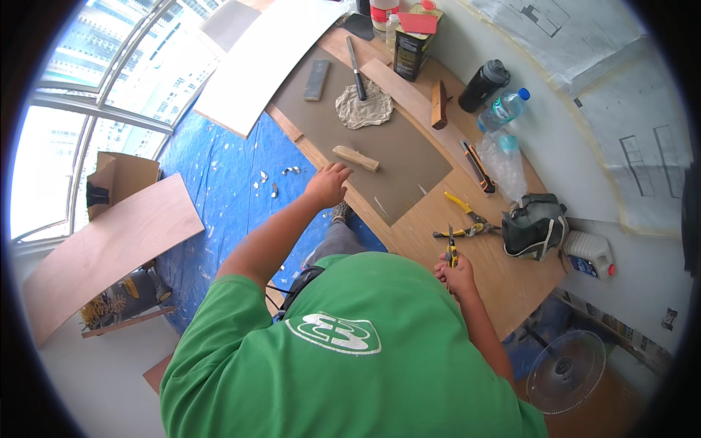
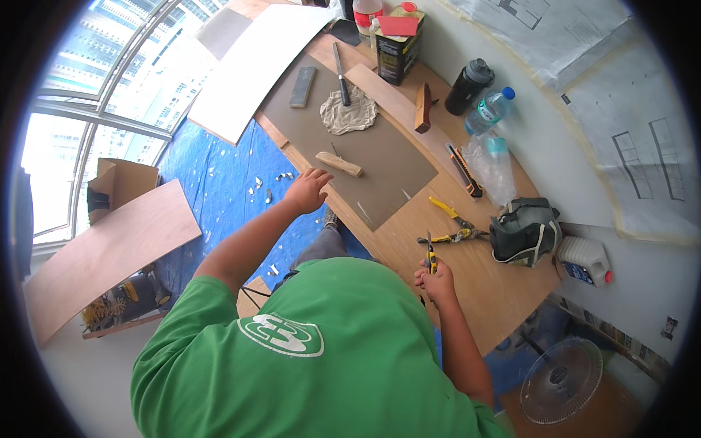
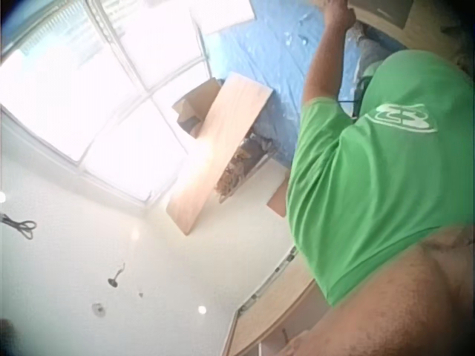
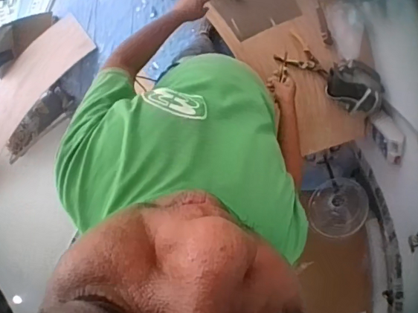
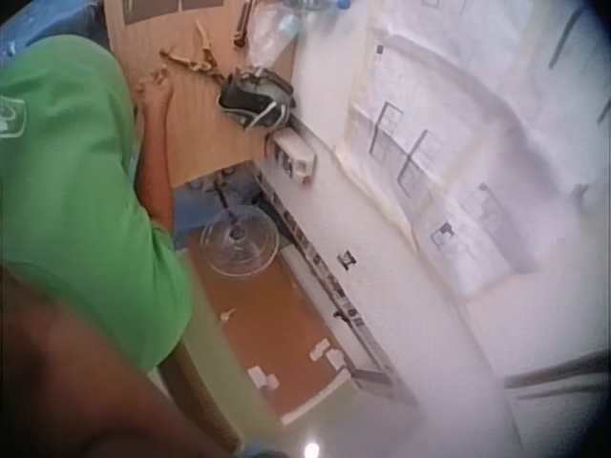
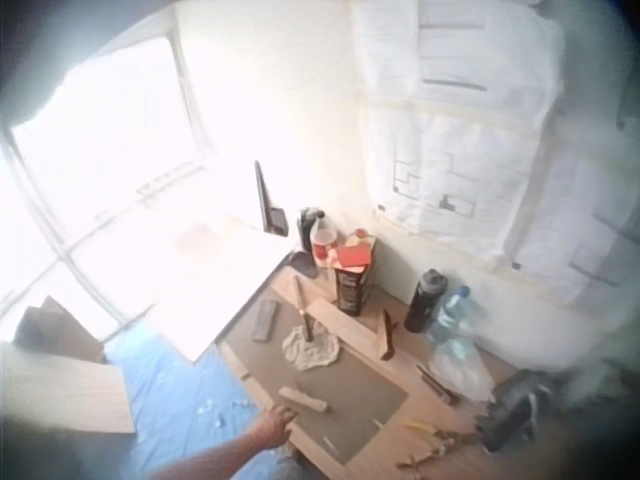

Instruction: The person adjusts a wooden hand plane using a utility knife, repeatedly scraping and inspecting the blade area. They also retrieve a small metal file from a cabinet and briefly handle it before returning to the plane.

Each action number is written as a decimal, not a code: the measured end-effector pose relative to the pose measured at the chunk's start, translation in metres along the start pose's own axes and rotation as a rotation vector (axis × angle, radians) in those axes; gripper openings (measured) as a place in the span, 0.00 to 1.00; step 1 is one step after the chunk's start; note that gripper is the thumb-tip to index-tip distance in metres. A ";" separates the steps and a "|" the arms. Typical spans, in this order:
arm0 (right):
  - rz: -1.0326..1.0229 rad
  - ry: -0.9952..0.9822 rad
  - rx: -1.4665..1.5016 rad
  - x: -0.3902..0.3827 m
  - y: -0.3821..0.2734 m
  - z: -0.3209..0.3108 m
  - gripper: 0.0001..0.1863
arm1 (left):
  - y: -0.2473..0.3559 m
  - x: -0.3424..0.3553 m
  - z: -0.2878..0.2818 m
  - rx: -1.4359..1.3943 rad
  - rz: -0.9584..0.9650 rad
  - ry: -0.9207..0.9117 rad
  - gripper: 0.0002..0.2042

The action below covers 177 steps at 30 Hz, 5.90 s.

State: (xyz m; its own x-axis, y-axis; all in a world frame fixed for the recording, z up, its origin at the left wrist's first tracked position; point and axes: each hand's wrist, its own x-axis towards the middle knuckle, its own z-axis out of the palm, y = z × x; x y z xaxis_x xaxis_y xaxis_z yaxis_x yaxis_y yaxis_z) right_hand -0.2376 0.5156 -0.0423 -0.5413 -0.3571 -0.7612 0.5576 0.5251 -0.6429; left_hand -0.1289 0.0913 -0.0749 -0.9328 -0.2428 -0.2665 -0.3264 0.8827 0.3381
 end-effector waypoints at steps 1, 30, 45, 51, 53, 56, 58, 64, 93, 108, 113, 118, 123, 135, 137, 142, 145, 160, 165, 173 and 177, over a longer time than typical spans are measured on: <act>0.025 0.031 0.008 -0.005 -0.001 0.005 0.16 | -0.005 0.020 0.001 0.076 0.084 0.035 0.29; -0.463 0.778 1.144 -0.190 -0.117 0.206 0.15 | 0.072 0.004 -0.247 -1.310 0.612 -0.632 0.26; -0.735 0.559 -0.294 -0.297 -0.225 0.272 0.12 | 0.064 -0.130 -0.289 -1.199 0.596 -0.517 0.31; -0.801 0.717 -0.796 -0.322 -0.251 0.292 0.05 | 0.067 -0.146 -0.299 -1.338 0.735 -0.430 0.33; -0.835 0.746 -0.886 -0.323 -0.259 0.297 0.04 | 0.064 -0.143 -0.303 -1.306 0.737 -0.472 0.34; -0.921 0.773 -0.941 -0.320 -0.269 0.304 0.03 | 0.060 -0.137 -0.307 -1.265 0.748 -0.507 0.34; -0.881 0.767 -0.987 -0.322 -0.273 0.309 0.03 | 0.057 -0.135 -0.308 -1.247 0.771 -0.502 0.35; -0.855 0.810 -1.073 -0.323 -0.283 0.314 0.07 | 0.061 -0.127 -0.307 -1.221 0.934 -0.345 0.35; -0.734 0.744 -1.083 -0.328 -0.274 0.298 0.02 | 0.072 -0.133 -0.300 -1.226 0.825 -0.606 0.31; -0.743 0.751 -1.033 -0.325 -0.264 0.296 0.02 | 0.074 -0.140 -0.302 -1.294 0.677 -0.831 0.29; -0.740 0.769 -1.005 -0.324 -0.263 0.299 0.03 | 0.072 -0.143 -0.307 -1.292 0.656 -0.858 0.27; -0.669 0.750 -0.915 -0.325 -0.264 0.301 0.10 | 0.072 -0.144 -0.307 -1.291 0.667 -0.828 0.23; -0.606 0.706 -0.801 -0.326 -0.268 0.302 0.13 | 0.069 -0.143 -0.305 -1.259 0.665 -0.825 0.25; -0.520 0.607 -0.652 -0.325 -0.266 0.301 0.09 | 0.070 -0.148 -0.306 -1.246 0.654 -0.768 0.25; -0.552 0.619 -0.703 -0.326 -0.265 0.302 0.07 | 0.069 -0.148 -0.306 -1.237 0.670 -0.742 0.24; -0.638 0.669 -0.802 -0.327 -0.265 0.305 0.06 | 0.070 -0.148 -0.297 -1.285 0.740 -0.659 0.25; -0.656 0.682 -0.780 -0.328 -0.265 0.308 0.06 | 0.069 -0.148 -0.293 -1.259 0.773 -0.603 0.26; -0.606 0.678 -0.840 -0.327 -0.270 0.305 0.05 | 0.070 -0.145 -0.292 -1.185 0.789 -0.542 0.26; -0.630 0.697 -0.855 -0.326 -0.270 0.306 0.04 | 0.070 -0.143 -0.291 -1.166 0.773 -0.553 0.27; -0.665 0.705 -0.873 -0.325 -0.269 0.305 0.03 | 0.070 -0.142 -0.297 -1.137 0.783 -0.539 0.28; -0.654 0.697 -0.861 -0.325 -0.269 0.305 0.04 | 0.070 -0.142 -0.295 -1.074 0.750 -0.544 0.28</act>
State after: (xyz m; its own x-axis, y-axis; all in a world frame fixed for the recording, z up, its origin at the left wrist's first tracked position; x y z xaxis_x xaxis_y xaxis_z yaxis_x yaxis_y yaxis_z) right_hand -0.0195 0.2548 0.3516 -0.9173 -0.3955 0.0458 -0.3772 0.8266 -0.4177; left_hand -0.0645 0.0685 0.2529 -0.8403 0.5394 0.0546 0.0267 -0.0594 0.9979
